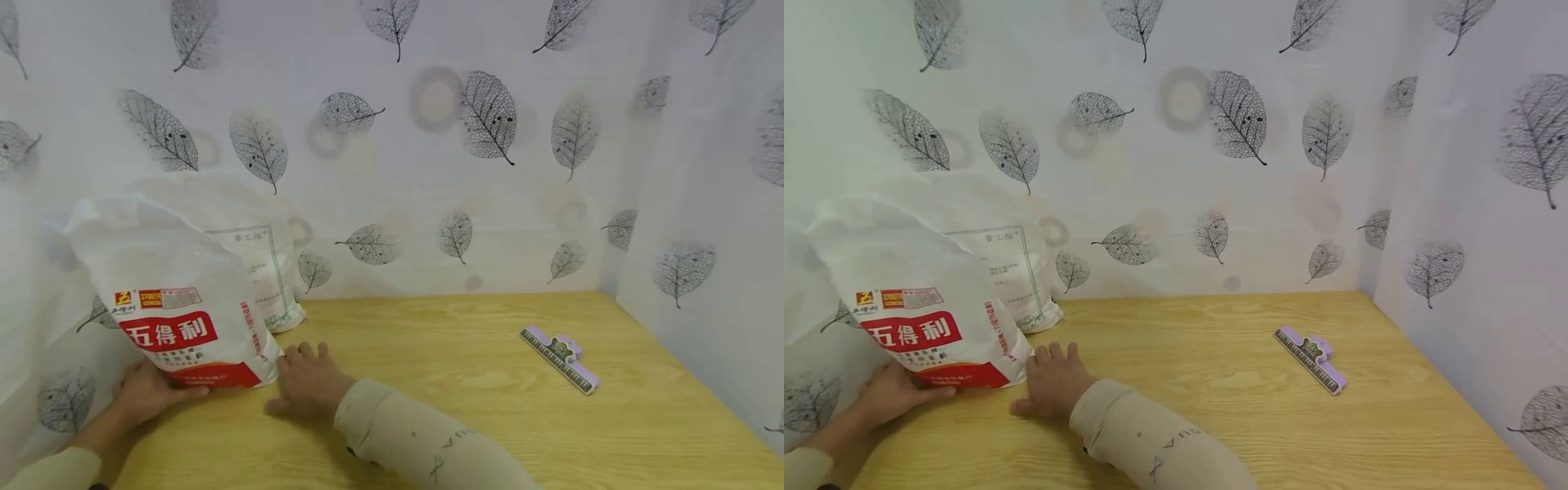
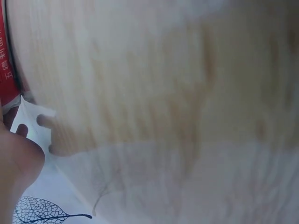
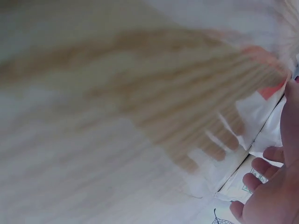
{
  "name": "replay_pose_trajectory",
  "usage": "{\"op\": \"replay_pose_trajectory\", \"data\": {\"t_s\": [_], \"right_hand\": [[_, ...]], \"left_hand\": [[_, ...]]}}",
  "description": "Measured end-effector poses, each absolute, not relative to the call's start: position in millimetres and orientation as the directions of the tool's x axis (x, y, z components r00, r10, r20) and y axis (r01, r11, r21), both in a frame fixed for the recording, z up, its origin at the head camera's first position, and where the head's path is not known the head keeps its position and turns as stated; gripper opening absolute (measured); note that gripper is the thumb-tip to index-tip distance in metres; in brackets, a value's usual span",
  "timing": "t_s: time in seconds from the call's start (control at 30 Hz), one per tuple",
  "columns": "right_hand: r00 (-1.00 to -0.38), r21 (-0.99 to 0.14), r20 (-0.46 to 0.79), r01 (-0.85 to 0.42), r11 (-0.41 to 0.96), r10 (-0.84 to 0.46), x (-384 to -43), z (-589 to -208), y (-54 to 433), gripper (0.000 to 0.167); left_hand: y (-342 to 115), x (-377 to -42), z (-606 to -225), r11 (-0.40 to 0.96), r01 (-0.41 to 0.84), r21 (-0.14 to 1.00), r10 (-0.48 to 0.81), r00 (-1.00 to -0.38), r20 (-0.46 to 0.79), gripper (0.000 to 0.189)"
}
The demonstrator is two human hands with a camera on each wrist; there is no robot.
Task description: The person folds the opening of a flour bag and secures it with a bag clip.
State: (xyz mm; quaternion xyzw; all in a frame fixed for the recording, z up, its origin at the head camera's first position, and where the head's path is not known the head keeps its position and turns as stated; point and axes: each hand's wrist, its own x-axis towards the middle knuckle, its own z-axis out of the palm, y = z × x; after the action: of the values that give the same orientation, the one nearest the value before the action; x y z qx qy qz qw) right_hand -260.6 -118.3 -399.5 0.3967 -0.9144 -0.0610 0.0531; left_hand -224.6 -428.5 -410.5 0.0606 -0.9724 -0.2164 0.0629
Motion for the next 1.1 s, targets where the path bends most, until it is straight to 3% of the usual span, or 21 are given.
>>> {"op": "replay_pose_trajectory", "data": {"t_s": [0.13, 0.47, 0.77, 1.1], "right_hand": [[-0.692, 0.105, 0.038, -0.715, 0.692, -0.721, -259, -402, -119, 0.080], [-0.702, 0.108, 0.058, -0.703, 0.703, -0.710, -257, -397, -117, 0.088], [-0.745, 0.174, 0.078, -0.645, 0.744, -0.663, -260, -394, -116, 0.092], [-0.739, 0.187, 0.072, -0.650, 0.737, -0.670, -260, -393, -119, 0.090]], "left_hand": [[-431, -223, -412, 0.905, -0.090, 0.415, -0.134, -0.988, 0.078, 0.118], [-425, -225, -411, 0.898, -0.092, 0.430, -0.136, -0.988, 0.072, 0.119], [-418, -234, -407, 0.915, -0.027, 0.402, -0.089, -0.987, 0.135, 0.114], [-416, -232, -408, 0.891, -0.018, 0.455, -0.088, -0.987, 0.133, 0.113]]}}
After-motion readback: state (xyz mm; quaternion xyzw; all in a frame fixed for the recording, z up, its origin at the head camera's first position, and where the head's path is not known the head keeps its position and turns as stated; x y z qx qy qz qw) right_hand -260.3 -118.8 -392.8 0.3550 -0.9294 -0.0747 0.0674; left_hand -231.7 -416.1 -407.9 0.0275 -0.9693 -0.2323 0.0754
